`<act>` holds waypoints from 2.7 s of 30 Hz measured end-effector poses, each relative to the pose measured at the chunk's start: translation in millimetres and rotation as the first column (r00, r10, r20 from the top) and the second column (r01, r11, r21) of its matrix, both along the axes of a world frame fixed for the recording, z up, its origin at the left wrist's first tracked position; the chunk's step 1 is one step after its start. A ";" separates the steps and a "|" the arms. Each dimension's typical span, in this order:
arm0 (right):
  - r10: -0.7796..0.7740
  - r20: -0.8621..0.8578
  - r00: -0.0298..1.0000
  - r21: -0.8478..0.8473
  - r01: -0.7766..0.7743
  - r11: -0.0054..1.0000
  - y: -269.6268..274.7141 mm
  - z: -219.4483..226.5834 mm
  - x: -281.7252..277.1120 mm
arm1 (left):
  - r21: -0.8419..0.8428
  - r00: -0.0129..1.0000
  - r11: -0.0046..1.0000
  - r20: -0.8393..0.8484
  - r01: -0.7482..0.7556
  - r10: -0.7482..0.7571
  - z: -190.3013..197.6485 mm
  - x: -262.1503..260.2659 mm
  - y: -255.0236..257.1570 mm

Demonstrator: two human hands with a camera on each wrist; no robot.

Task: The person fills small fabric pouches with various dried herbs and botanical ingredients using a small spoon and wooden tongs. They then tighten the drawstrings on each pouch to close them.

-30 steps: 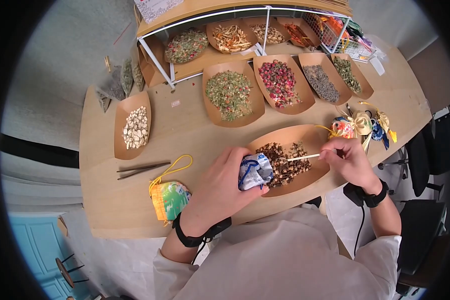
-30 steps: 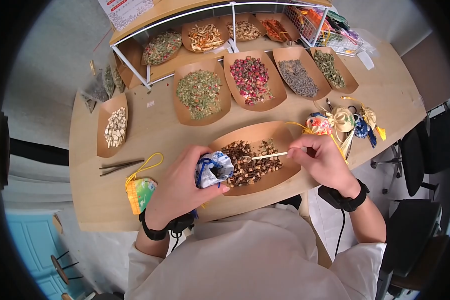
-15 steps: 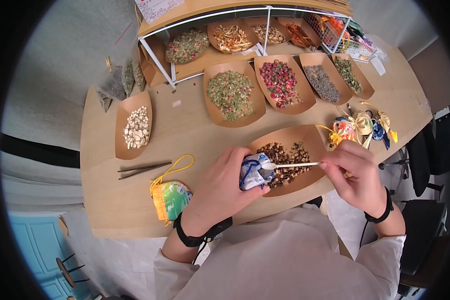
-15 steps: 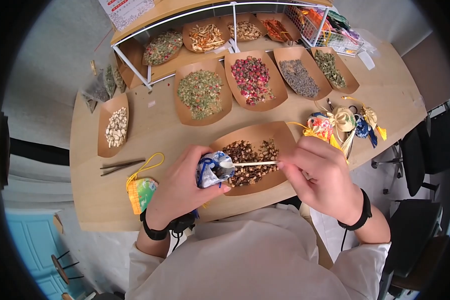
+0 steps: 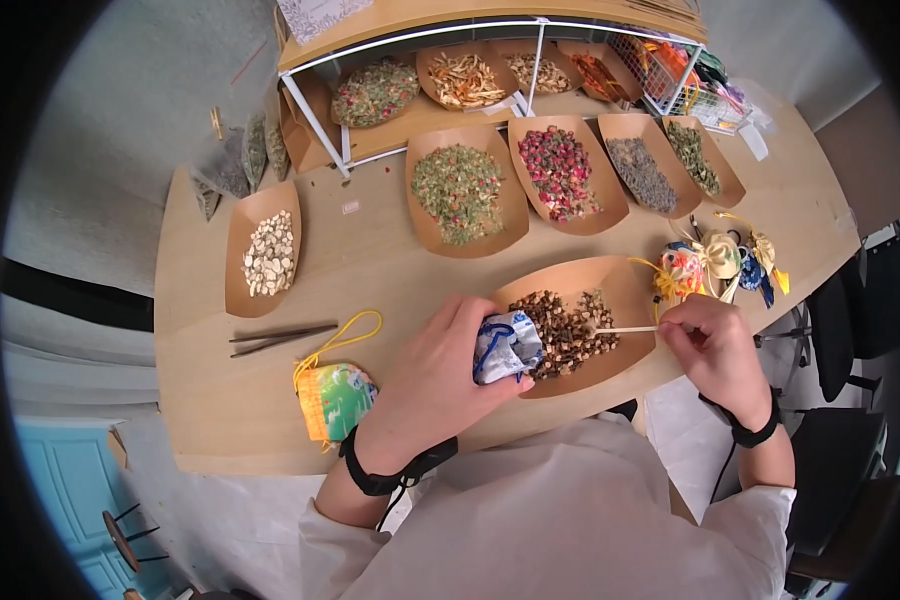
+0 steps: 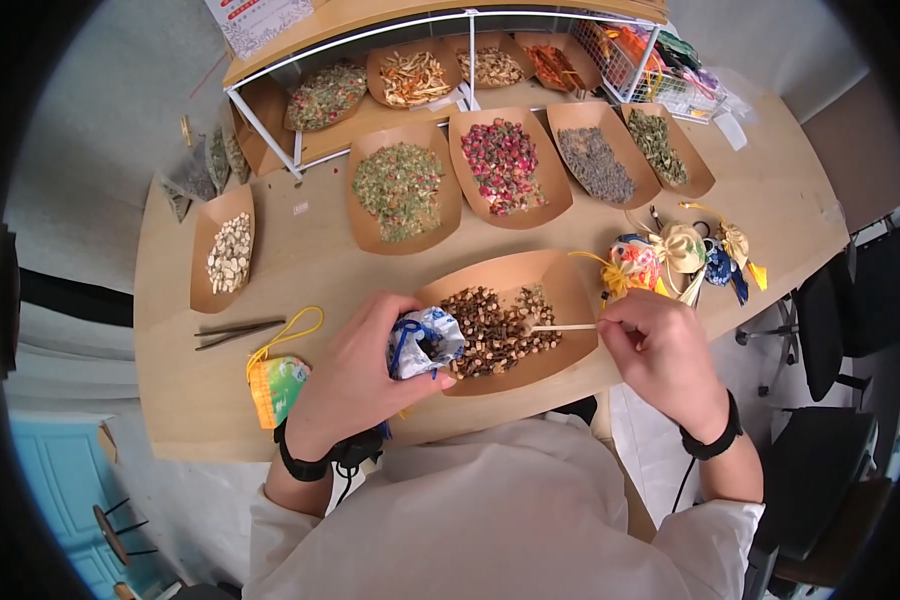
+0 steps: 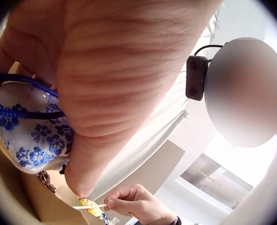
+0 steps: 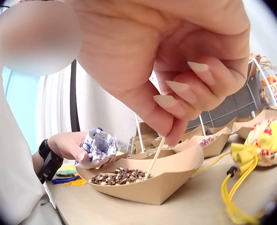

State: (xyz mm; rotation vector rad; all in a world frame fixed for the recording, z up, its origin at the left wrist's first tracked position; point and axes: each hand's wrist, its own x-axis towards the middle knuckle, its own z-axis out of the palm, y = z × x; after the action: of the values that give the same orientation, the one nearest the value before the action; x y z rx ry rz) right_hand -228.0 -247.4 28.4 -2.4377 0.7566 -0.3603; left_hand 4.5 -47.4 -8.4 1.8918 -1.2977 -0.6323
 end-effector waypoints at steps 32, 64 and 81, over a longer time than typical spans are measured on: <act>-0.168 0.187 0.968 0.512 0.050 0.858 -2.9 -42.0 2.1 | 0.002 0.989 1.000 -0.151 -0.012 0.013 -7.4 5.7 1.5; -0.052 0.187 0.981 0.075 0.038 0.996 11.1 -38.6 19.7 | 0.000 1.000 1.000 0.002 -0.011 0.011 -2.9 2.6 1.0; -0.079 0.154 0.985 0.391 0.013 0.920 0.9 -40.5 11.6 | 0.026 1.000 1.000 0.004 -0.009 0.009 -3.5 3.4 -0.4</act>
State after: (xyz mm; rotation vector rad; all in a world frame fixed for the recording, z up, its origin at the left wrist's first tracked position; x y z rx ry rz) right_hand -216.4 -246.5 -12.1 -1.9920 0.7345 -0.3858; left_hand 7.9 -47.8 -11.9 1.9199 -1.2889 -0.6442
